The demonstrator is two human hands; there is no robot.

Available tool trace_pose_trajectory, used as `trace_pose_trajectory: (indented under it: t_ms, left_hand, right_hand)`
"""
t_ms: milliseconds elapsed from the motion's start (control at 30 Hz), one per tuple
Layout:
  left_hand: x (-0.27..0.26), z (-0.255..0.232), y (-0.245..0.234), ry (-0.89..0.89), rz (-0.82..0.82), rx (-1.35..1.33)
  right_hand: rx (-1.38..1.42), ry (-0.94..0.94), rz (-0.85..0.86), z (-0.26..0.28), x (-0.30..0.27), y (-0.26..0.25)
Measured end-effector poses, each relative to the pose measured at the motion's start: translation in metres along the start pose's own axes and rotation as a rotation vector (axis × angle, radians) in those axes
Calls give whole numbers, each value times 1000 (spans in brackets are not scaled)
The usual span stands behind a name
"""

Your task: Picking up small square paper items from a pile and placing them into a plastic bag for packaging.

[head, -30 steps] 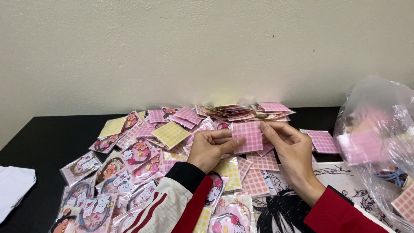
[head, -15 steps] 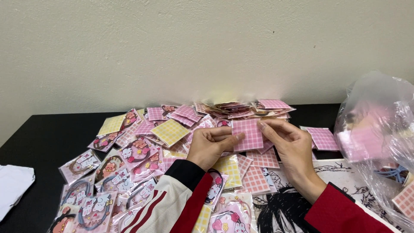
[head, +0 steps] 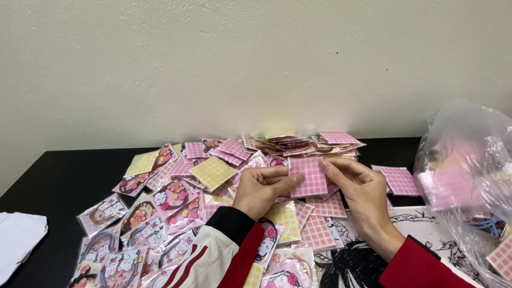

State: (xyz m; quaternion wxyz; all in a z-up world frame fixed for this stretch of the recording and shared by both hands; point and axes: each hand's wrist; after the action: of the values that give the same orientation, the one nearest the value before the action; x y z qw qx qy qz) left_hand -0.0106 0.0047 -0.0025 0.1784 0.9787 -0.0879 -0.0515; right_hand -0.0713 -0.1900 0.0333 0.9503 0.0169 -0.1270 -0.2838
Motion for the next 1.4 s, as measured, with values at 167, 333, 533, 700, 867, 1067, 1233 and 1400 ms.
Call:
trace_pose_trajectory:
  t_ms: [167, 333, 533, 700, 867, 1067, 1233, 1400]
  left_hand:
    - [-17, -24, 9, -3, -21, 42]
    - [-16, -22, 7, 17, 6, 43]
    - [-16, -22, 9, 2, 2, 26]
    - [-12, -20, 8, -31, -13, 9]
    - [-12, -19, 8, -41, -76, 47]
    - [-13, -18, 7, -38, -59, 38]
    - [-10, -15, 7, -20, -44, 1]
    - [-9, -12, 6, 1, -66, 36]
  right_hand:
    - [-16, 91, 45, -1, 8, -7]
    - [-20, 97, 23, 0, 7, -5]
    - [-34, 95, 10, 1, 6, -5]
    - [-8, 99, 27, -2, 7, -6]
    - [-10, 97, 21, 0, 7, -5]
    - [-17, 130, 13, 3, 6, -4]
    - [-14, 137, 8, 7, 6, -2]
    - [-20, 75, 1, 6, 7, -2]
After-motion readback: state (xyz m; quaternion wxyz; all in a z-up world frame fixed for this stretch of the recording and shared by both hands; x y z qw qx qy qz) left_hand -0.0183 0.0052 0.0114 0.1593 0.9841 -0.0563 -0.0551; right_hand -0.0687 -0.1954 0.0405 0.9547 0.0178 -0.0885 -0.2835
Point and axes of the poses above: each hand's wrist, its own x-axis towards the middle knuckle, its own y-axis out of the palm, z = x × y, and after that the axes turned 10 degrees about -z, right-handed
